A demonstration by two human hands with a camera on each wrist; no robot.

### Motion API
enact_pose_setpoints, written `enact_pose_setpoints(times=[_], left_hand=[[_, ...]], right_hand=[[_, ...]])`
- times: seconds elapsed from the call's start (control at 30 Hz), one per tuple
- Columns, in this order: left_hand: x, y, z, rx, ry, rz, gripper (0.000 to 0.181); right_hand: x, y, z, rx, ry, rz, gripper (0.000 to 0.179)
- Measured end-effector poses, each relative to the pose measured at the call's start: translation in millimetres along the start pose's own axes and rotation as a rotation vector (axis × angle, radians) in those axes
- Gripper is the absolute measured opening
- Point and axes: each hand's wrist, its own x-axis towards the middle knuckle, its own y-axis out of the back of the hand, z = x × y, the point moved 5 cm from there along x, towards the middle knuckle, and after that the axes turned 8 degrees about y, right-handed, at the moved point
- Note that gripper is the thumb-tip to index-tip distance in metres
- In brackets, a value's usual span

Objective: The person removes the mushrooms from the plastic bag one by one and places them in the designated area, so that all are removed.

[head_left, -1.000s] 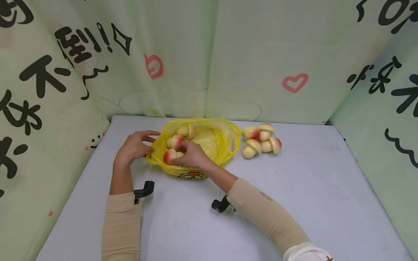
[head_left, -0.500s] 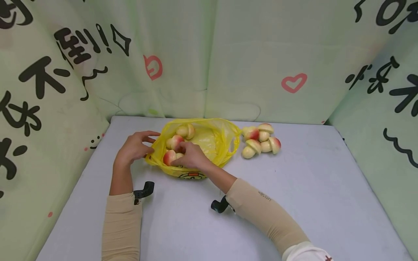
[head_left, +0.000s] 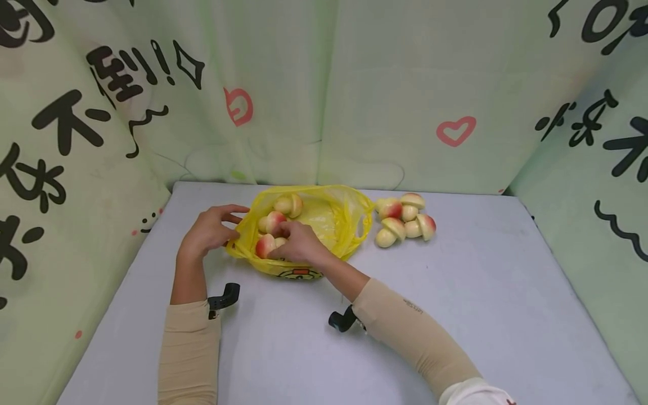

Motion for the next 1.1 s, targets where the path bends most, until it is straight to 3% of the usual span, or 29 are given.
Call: enact_pose_setpoints(times=[1.1], left_hand=[[0.2, -2.6, 1.6, 0.021, 0.003, 0.002, 0.062]], right_hand=[[-21.3, 40, 9, 0.100, 0.011, 0.058, 0.046]])
